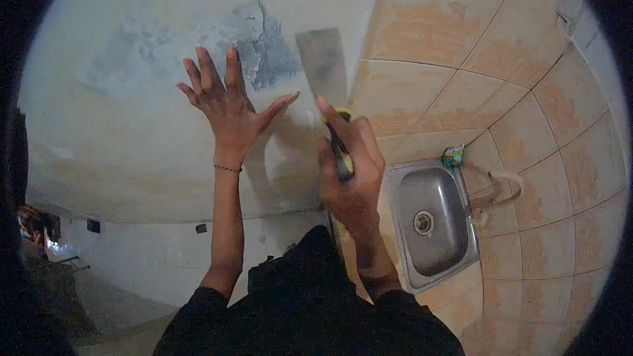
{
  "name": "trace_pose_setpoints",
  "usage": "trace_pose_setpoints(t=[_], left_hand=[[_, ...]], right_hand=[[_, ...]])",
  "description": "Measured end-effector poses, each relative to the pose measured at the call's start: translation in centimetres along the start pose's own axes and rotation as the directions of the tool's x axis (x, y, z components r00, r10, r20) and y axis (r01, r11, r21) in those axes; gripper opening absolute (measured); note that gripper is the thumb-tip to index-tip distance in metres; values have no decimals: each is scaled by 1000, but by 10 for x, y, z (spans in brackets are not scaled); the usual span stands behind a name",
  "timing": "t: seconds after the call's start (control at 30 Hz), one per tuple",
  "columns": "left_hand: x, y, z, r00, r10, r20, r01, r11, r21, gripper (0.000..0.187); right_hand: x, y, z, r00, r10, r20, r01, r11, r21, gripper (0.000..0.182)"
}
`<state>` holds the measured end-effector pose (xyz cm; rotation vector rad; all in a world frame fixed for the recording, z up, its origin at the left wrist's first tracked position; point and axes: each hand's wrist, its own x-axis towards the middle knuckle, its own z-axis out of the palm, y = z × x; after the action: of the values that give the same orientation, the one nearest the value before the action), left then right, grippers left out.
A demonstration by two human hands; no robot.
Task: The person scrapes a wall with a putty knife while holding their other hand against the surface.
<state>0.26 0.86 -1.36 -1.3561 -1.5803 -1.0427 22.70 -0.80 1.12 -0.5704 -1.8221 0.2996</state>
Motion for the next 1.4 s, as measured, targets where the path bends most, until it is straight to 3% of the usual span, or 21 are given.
trace_pose_setpoints(t=[0.3, 0.4, 0.53, 0.7, 0.77, 0.83, 0.9, 0.97, 1.0, 1.13, 1.23, 1.4], left_hand=[[0, -2, -3, 1000, 12, -10, -12, 999, -40, 112], [1, 0, -4, 1000, 7, -7, -7, 999, -37, 113], [0, 1, -2, 1000, -4, -25, 3, 999, -51, 112], [0, -1, -3, 1000, -6, -22, 4, 997, -72, 109], [0, -3, -2, 1000, 17, -21, -17, 999, -45, 113], [-1, -5, -4, 999, 29, -18, -29, 999, -31, 114], [1, -3, -3, 999, 26, -31, -27, 999, -31, 114], [2, -1, -4, 998, 1, -57, -4, 998, -58, 109], [2, -1, -4, 998, -12, -68, 7, 997, -72, 106], [2, 3, -2, 997, -29, -75, 23, 997, -70, 107], [0, 2, -2, 997, -27, -77, 21, 997, -75, 106], [-1, 0, 2, 997, -13, -81, 9, 999, -50, 106]], right_hand=[[-13, -24, 6, 972, 192, 136, -167, 971, -172, 56], [-10, -26, 0, 988, 134, 75, -111, 960, -256, 57], [6, -35, 10, 979, 200, 42, -185, 954, -236, 51], [-15, -18, 25, 978, 202, 50, -192, 968, -160, 47], [-13, -5, 26, 994, 101, 51, -96, 990, -99, 48], [-11, -8, 21, 980, 186, 73, -194, 972, 135, 49], [-9, -21, 8, 896, 401, 191, -441, 752, 491, 51], [-12, -22, 9, 860, 432, 271, -434, 342, 834, 55], [-13, -22, 10, 846, 430, 316, -388, 89, 917, 57], [-28, -1, 25, 849, 362, 385, -274, -321, 906, 58], [-30, 3, 32, 861, 335, 383, -263, -352, 899, 56], [-29, -2, 34, 781, 465, 418, -233, -403, 885, 55]])
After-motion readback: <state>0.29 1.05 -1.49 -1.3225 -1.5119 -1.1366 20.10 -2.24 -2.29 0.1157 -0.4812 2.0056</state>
